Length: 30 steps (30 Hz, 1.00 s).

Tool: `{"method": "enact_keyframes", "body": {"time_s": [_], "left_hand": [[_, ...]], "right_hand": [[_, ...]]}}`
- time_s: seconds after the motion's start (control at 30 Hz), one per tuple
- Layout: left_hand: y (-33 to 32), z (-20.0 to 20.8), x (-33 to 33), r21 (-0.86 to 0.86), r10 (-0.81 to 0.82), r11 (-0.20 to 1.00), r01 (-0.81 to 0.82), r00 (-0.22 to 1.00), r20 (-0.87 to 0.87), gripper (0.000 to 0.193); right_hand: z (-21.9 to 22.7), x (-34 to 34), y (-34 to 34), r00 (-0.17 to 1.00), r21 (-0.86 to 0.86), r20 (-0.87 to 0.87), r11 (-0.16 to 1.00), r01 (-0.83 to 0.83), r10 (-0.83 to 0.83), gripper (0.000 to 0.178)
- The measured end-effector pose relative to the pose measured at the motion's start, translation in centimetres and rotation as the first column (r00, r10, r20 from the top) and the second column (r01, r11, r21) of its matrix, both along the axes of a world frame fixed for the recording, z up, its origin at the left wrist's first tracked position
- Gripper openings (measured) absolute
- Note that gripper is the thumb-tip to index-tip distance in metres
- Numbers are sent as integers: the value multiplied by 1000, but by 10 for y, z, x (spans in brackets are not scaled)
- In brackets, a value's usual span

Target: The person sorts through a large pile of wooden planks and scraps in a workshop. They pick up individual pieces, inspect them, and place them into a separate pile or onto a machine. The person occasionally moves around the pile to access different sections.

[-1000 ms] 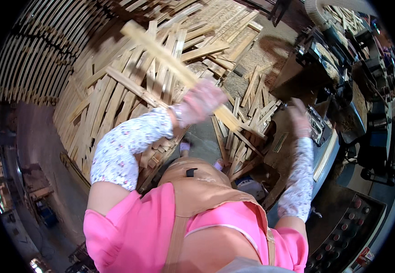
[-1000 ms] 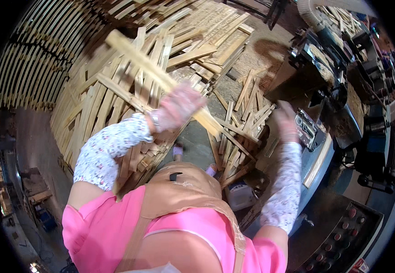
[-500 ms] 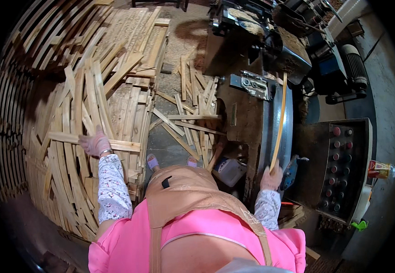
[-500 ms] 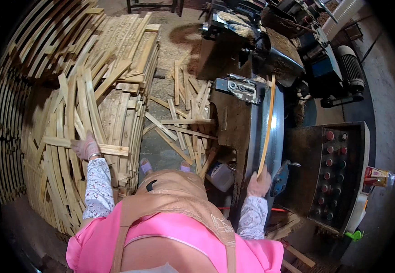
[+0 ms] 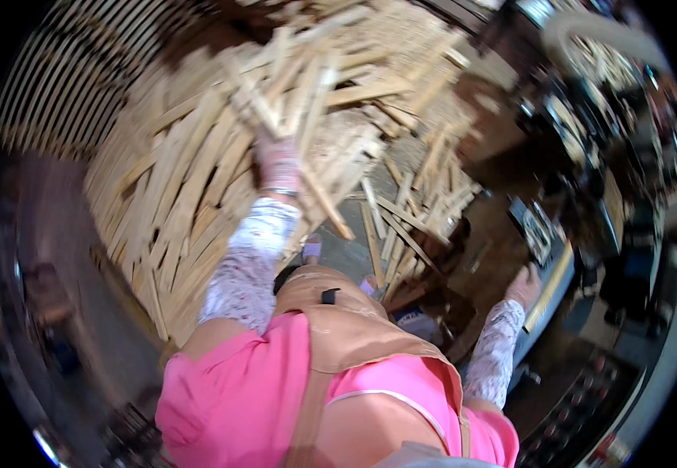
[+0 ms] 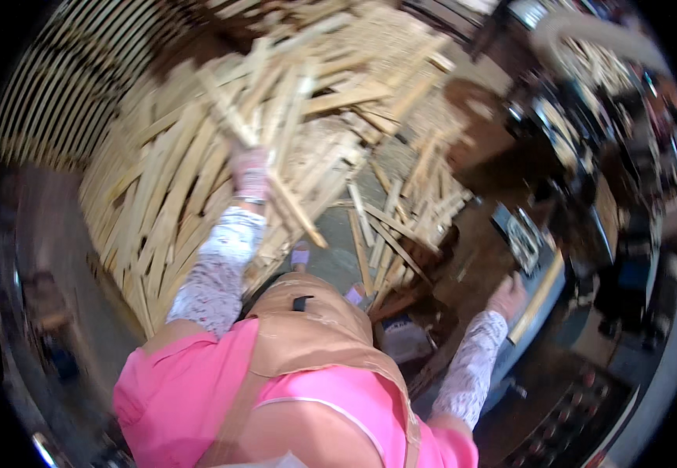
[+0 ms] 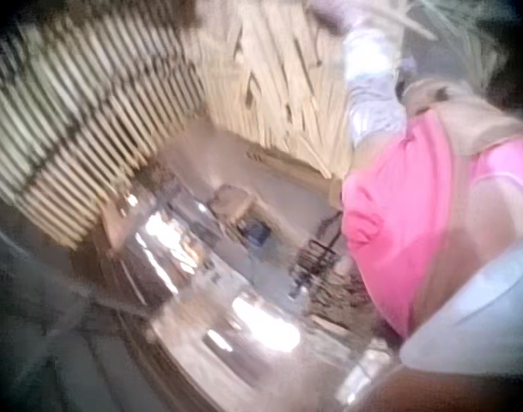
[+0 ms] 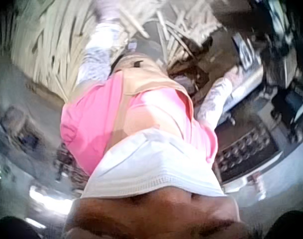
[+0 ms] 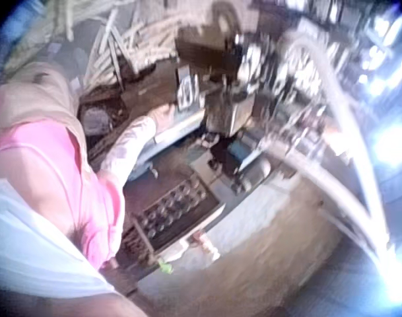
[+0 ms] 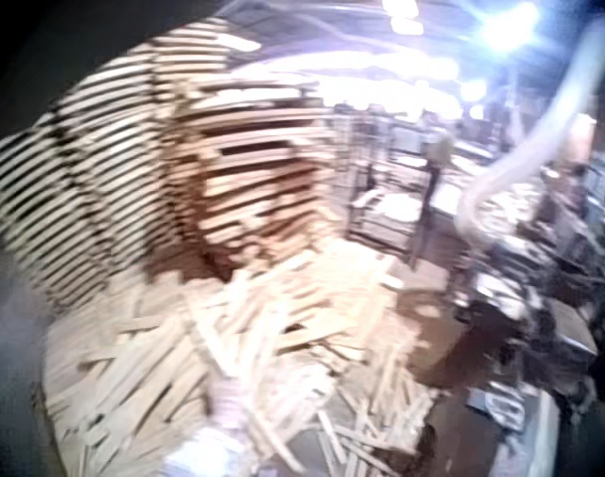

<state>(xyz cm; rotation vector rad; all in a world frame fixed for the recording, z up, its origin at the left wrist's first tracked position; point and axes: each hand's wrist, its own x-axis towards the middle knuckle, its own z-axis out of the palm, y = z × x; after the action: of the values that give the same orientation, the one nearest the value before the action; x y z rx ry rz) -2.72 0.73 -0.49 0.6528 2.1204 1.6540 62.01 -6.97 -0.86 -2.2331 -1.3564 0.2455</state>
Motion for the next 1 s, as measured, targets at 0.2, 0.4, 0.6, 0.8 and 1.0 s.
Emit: {"method": "enact_keyframes", "body": {"time_s": [0.2,0.4,0.6,0.8,1.0], "left_hand": [[13,3,70,492,-515,786,375,837,185,74],[-26,-11,-163,-217,-180,974,66,806,-563,97],[-185,-69,-299,-677,-437,639,-365,553,-710,71],[-172,-46,-271,-741,-398,623,-252,714,-577,48],[-90,30,-185,-611,-422,780,-133,608,-672,36]], "right_hand": [[80,-391,45,270,-130,-929,460,-878,252,65],[83,-329,16,606,-116,-790,946,-301,96,40],[60,-106,-140,895,53,-419,980,193,-153,44],[20,-54,-260,804,-283,378,770,572,-458,50],[-14,97,-114,853,-106,447,931,348,-268,58]]}}
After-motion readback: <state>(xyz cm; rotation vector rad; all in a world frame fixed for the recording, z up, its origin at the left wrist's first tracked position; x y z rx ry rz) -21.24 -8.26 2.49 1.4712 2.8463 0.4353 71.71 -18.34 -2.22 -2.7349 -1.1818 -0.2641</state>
